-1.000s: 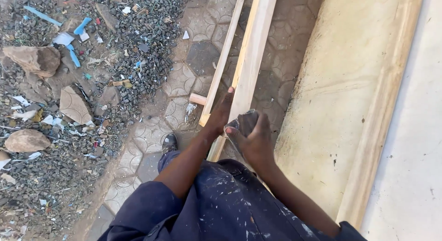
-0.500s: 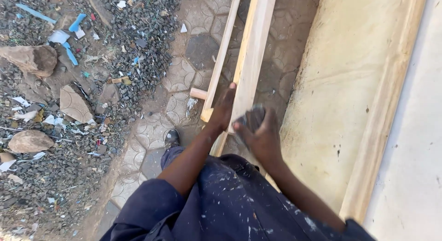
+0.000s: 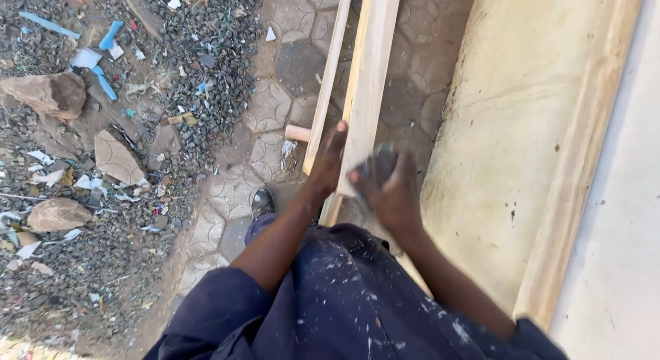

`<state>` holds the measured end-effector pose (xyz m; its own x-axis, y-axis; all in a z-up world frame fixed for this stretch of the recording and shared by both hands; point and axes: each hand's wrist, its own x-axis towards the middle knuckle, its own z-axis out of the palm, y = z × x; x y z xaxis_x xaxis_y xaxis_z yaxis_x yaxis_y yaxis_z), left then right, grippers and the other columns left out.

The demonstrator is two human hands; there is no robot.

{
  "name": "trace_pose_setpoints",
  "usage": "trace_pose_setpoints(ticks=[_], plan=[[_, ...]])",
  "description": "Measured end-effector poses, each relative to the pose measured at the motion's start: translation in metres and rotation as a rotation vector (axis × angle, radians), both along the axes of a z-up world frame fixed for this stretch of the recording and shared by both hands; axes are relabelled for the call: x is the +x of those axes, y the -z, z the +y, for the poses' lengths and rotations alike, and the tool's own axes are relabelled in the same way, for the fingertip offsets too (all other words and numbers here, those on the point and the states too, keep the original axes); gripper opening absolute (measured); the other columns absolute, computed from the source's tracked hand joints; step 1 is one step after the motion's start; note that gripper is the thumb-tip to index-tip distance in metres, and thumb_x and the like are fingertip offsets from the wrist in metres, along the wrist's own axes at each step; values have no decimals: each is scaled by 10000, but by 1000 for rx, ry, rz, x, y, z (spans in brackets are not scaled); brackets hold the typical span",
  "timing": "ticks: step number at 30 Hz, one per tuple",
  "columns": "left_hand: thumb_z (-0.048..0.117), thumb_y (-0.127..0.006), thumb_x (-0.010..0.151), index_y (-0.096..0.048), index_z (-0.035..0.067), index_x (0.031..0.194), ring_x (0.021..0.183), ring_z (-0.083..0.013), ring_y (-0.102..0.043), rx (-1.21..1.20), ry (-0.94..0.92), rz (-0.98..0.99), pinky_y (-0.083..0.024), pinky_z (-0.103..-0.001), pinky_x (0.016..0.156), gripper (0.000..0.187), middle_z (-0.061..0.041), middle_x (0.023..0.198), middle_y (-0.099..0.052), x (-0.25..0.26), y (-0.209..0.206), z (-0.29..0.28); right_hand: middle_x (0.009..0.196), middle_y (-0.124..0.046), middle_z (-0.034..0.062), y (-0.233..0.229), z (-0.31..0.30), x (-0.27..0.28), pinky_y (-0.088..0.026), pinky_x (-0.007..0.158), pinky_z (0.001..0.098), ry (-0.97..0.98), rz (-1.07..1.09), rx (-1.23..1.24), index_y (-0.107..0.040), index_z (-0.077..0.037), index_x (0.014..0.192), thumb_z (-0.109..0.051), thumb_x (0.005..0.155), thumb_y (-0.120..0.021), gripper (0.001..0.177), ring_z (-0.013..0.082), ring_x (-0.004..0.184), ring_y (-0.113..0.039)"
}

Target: Sanding a wooden furniture frame using a hand-held sanding block to smooth the surface.

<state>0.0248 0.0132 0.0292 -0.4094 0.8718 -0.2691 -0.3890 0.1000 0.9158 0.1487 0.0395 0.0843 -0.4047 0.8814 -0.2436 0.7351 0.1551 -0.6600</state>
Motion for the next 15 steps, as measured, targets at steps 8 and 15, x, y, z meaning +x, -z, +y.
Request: trace_pose_setpoints(ticks=[8,15], plan=[[598,-495,942,-582,82,1231,1105,-198,-572,26,-1,-244,-431,-382,1010,599,-91,1145,-624,-3,16,-1,1186,-577,193,50,114,-57,-495,940,497,116,315,187,-397,-77,1248,-584,786,-816,804,357,1108,-599],[728,-472,920,-472,79,1431,870,-205,-640,-93,-10,-343,-485,-408,943,826,-89,998,-653,-6,-24,5,1017,-467,231,53,-9,-1,-473,906,595,126,272,-396,-296,-71,1194,-560,1039,-459,538,492,1046,-579]])
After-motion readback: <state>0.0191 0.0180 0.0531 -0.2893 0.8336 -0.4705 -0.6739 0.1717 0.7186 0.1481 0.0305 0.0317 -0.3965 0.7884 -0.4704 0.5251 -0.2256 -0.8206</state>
